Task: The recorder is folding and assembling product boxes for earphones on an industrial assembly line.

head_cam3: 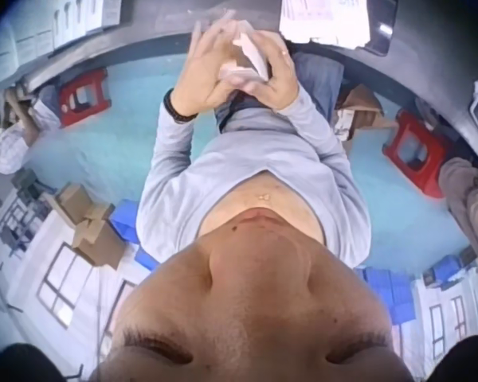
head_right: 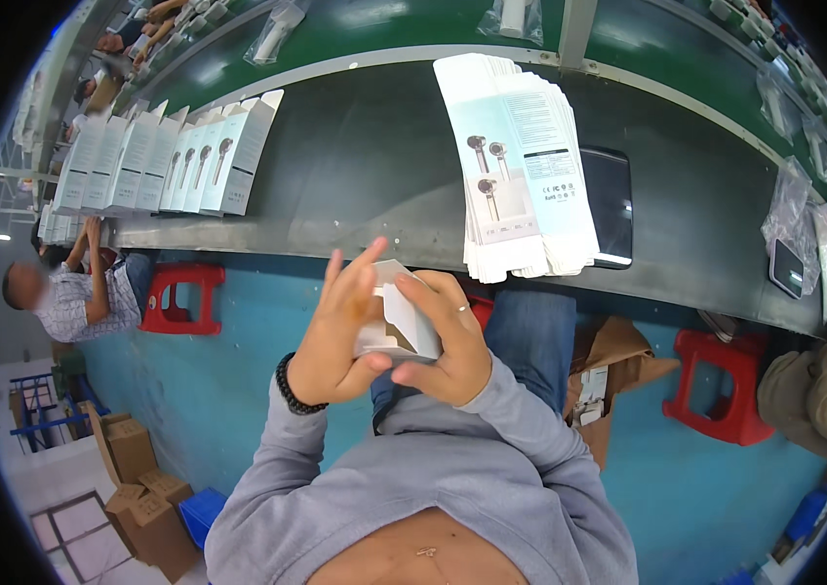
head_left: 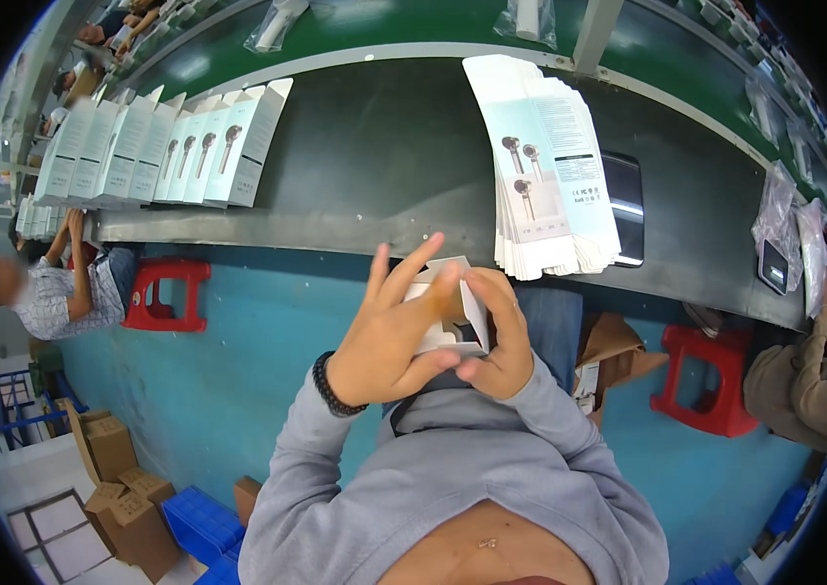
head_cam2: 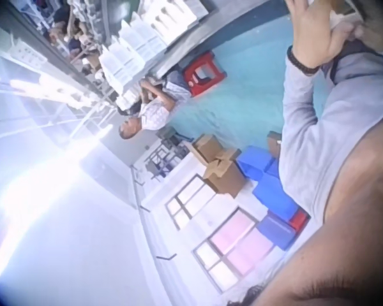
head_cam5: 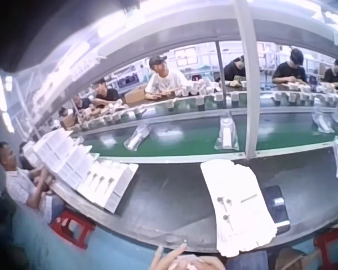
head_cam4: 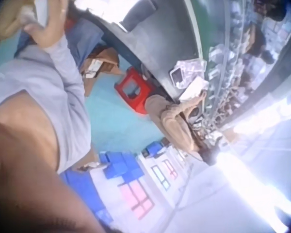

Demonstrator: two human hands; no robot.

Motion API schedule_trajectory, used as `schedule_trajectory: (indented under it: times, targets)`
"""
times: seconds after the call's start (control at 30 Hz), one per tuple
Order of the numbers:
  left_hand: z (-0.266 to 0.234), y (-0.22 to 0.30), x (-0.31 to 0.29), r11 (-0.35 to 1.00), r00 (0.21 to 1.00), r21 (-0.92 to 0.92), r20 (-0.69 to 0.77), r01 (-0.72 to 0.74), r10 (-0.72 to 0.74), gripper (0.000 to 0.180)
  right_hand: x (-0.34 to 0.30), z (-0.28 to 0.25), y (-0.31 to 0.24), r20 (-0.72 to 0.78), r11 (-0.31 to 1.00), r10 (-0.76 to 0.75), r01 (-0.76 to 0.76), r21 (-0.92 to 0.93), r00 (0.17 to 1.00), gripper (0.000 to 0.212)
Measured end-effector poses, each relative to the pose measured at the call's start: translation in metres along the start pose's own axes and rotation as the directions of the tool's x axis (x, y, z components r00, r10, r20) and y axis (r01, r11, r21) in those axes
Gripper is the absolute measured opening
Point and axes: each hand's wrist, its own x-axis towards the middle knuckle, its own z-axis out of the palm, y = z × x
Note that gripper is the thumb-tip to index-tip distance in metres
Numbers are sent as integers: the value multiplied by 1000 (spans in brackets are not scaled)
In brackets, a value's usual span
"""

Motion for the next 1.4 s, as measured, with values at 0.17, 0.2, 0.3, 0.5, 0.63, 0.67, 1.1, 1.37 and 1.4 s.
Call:
schedule_trajectory:
  times: [0.17,0.2,0.3,0.5,0.63,0.67,1.1,1.37,1.4]
  targets:
    - [38,-14,1,905,918,-307,-354,-296,180,87,-1,17,-2,-217,916,206,-110,385,954,42]
    - [39,-12,0,905,917,-305,-355,-295,180,87,-2,19,-2,-216,916,205,-110,386,955,42]
    - [46,-10,0,889,887,-357,-449,-287,106,84,-5,28,4,-365,888,63,114,445,929,35]
    - [43,-23,-1,895,780,-175,-576,-410,245,84,8,1,-12,-107,989,146,-147,-4,983,19]
    - [31,-20,1,933,840,65,-417,-354,348,111,7,9,-7,-6,889,387,-371,270,922,20]
    - [31,-20,1,935,842,68,-415,-349,344,111,8,11,-6,-58,858,412,-366,362,909,21]
    - [-11,-16,-4,977,929,-180,-369,-114,40,99,9,17,10,204,966,226,-193,-170,953,97]
    - [-167,-1,-38,1000,985,-13,-173,22,-24,57,39,-17,-16,168,990,37,-14,-138,985,82]
    - [-190,-1,-43,794,916,607,-307,-20,257,63,38,-25,-16,74,987,43,-31,-159,996,79]
